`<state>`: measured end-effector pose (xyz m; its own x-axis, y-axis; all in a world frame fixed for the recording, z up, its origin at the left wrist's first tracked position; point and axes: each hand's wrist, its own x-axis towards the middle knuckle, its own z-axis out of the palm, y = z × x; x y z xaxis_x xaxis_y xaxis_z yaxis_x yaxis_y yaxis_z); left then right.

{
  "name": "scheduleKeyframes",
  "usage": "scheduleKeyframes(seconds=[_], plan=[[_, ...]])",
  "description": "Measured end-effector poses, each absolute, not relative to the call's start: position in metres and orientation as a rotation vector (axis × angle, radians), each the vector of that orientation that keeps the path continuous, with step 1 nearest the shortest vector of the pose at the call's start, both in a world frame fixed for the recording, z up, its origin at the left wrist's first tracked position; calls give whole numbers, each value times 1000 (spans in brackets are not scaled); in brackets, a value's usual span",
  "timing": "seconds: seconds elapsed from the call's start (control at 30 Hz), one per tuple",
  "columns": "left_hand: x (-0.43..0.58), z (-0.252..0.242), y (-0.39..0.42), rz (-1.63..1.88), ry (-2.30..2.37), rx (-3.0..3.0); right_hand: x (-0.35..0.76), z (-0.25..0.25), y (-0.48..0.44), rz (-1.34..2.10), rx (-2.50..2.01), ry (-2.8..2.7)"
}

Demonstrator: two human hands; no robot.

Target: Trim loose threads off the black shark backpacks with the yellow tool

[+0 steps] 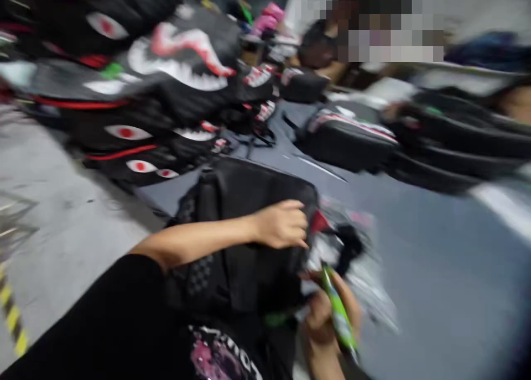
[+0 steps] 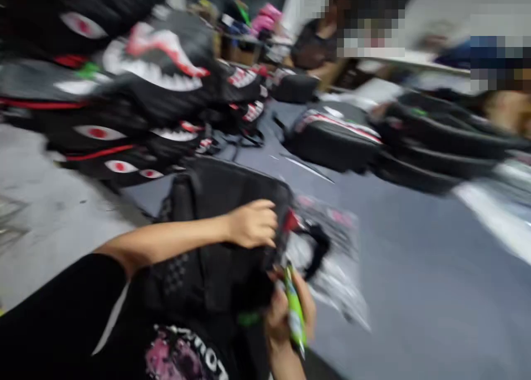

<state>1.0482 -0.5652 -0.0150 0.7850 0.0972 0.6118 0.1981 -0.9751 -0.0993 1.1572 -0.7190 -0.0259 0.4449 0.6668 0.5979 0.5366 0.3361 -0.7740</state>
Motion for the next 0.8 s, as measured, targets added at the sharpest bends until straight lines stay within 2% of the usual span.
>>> scheduleKeyframes(seconds=[0.13,0.2,0.43,0.8], plan=[[1058,-41,-542,-1395,-157,-2762,1177,-42,-707,251,-1290,-950],[1060,-44,-542,-1508,-133,-2689,1180,-51,-694,308,-1305,-863],[1063,-43,-561,-1445,-166,-2707,1183,-84,-683,63,-1436,-865],[1068,-56,-557,-1575,-158,-2714,1185,-71,-676,-168,-1487,-1086]])
